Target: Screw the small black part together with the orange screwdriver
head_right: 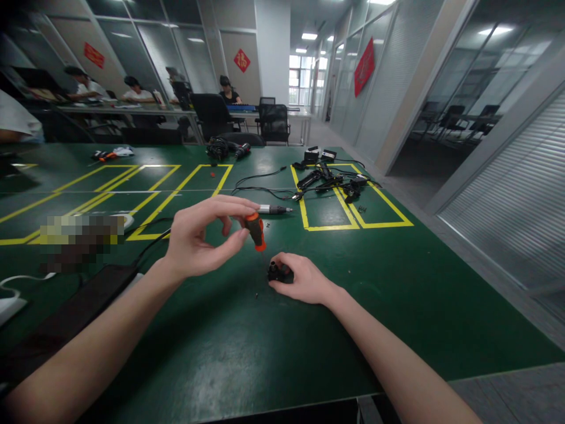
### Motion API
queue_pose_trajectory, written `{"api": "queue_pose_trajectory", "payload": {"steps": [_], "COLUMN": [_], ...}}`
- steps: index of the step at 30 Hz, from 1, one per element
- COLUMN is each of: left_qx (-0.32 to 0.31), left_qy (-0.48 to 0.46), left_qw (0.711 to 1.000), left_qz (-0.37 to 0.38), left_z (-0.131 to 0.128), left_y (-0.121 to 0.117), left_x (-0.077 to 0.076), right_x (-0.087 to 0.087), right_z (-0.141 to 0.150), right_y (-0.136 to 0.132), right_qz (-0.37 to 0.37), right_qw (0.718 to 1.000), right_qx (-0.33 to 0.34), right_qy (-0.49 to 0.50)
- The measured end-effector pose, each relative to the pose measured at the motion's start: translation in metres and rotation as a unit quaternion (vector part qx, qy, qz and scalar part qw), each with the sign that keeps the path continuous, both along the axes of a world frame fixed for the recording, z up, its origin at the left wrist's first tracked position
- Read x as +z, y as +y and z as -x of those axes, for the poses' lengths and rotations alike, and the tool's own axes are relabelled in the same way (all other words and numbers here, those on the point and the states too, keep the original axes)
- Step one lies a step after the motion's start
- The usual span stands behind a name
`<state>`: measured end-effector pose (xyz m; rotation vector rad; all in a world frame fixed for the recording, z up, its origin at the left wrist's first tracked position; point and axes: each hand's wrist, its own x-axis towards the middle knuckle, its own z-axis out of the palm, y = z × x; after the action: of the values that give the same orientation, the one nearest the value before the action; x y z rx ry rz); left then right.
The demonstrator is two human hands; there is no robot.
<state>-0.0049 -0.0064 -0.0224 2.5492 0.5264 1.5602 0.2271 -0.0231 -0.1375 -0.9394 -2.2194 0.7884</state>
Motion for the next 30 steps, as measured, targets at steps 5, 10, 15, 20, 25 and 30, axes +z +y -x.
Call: {"api": "queue_pose_trajectory", "payload": {"steps": [5, 10, 15, 20, 25, 30], "left_qx": [0.014, 0.022, 0.007, 0.014, 0.008, 0.005], "left_qy": [-0.01, 0.008, -0.013, -0.004, 0.021, 0.003], "left_qw": [1.0, 0.999, 0.999, 1.0, 0.999, 1.0], "left_qz": [-0.012, -0.024, 0.031, 0.007, 0.026, 0.012], "left_z": [-0.0009, 0.001, -0.0005, 0.0009, 0.0, -0.0006], "left_y": [0.002, 0.002, 0.0012, 0.0031, 0.0015, 0.0041], "left_x": [-0.0008, 0.0, -0.0032, -0.0023, -0.004, -0.0053], "right_x": [-0.0003, 0.0003, -0.0001, -0.0004, 0.0009, 0.0017], "right_z": [0.0003, 0.0, -0.0003, -0.0004, -0.0001, 0.0], "right_y": [0.0002, 0.0007, 0.0005, 0.0007, 0.0004, 0.0001], "right_qz": [0.003, -0.003, -0.001, 0.003, -0.002, 0.002], "right_qw": [1.0, 1.0, 1.0, 1.0, 1.0, 1.0], "right_qx": [0.0, -0.002, -0.004, -0.002, -0.003, -0.002], "right_qy": [-0.003, -0.012, -0.011, -0.009, -0.004, -0.004]}}
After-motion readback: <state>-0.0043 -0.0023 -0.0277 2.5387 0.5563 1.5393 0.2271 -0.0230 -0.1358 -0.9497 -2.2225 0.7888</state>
